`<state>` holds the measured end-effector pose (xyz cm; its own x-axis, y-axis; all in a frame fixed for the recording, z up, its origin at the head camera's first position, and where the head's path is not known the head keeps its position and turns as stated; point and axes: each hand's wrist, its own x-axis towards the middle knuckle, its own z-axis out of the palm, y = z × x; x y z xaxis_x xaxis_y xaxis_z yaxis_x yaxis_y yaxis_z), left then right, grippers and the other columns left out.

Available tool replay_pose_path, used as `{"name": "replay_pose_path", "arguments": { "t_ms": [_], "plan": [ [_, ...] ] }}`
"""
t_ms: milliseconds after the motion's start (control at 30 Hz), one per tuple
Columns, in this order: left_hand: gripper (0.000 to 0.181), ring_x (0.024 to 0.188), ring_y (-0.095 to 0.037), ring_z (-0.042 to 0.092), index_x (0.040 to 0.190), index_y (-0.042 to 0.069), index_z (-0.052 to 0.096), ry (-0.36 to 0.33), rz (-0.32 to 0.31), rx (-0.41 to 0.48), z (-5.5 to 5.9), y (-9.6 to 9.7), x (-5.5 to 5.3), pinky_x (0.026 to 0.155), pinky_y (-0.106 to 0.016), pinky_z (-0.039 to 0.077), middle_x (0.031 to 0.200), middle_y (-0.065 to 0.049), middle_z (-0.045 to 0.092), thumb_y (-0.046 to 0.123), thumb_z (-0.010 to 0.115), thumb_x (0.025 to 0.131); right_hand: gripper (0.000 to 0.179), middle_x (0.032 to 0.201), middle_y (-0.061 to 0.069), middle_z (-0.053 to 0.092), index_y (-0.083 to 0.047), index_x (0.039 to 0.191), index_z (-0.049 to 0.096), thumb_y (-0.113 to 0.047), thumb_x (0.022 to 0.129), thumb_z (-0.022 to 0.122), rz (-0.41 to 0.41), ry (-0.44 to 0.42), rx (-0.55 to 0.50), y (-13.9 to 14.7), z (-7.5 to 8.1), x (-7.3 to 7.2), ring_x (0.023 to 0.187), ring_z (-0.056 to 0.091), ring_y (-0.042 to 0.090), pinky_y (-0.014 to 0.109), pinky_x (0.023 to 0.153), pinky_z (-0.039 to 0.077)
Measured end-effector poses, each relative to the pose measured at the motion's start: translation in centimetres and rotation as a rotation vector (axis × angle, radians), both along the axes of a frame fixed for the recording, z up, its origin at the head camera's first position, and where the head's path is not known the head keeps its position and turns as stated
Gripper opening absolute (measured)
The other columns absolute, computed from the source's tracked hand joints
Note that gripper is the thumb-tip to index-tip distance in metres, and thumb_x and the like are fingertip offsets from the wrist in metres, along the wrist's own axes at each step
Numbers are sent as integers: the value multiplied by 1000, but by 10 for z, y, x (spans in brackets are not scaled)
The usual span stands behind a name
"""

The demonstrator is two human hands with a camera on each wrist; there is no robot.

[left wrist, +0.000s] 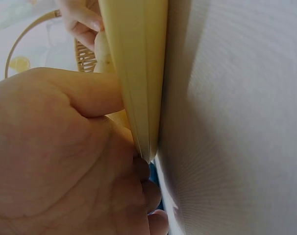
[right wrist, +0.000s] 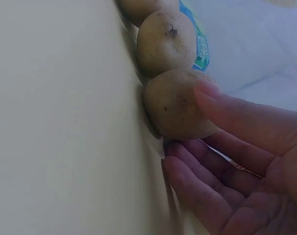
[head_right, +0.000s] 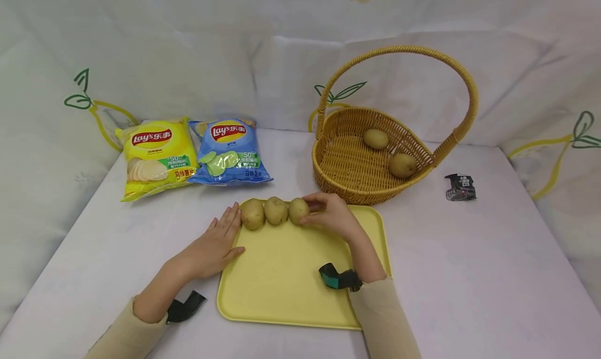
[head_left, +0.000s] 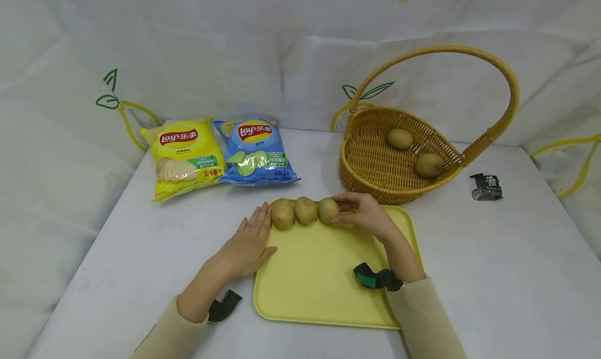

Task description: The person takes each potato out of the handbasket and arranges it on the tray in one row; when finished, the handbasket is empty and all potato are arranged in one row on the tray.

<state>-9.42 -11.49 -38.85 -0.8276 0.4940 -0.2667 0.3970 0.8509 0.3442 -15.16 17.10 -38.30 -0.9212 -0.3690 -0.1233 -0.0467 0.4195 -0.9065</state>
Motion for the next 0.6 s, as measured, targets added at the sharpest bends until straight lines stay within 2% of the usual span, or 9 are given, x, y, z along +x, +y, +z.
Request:
{"name": "replay_pose_path", "arguments": {
  "t_ms": [133,433,600],
  "plan": [
    [73,142,-34,-4,147,-9,5,-2,-1,10,0,-1,0,112,-52,10,155,-22,-6,31,44,100,50,115,21,63,7,124,57,-6,79,75,10,-13,3,4,2,1,106,60,32,24,80,49],
    [74,142,-34,-4,147,-10,4,-5,-1,12,1,0,1,112,-52,10,155,-22,-7,31,44,100,47,114,26,62,12,123,55,0,81,72,14,-24,-63,7,5,2,105,61,35,22,78,51],
    [74,142,-34,-4,147,-9,4,-5,1,9,0,0,0,113,-51,10,155,-22,-6,31,44,100,45,117,27,60,13,123,54,1,82,69,27,-13,-69,12,18,2,106,60,37,25,79,53]
  ]
}}
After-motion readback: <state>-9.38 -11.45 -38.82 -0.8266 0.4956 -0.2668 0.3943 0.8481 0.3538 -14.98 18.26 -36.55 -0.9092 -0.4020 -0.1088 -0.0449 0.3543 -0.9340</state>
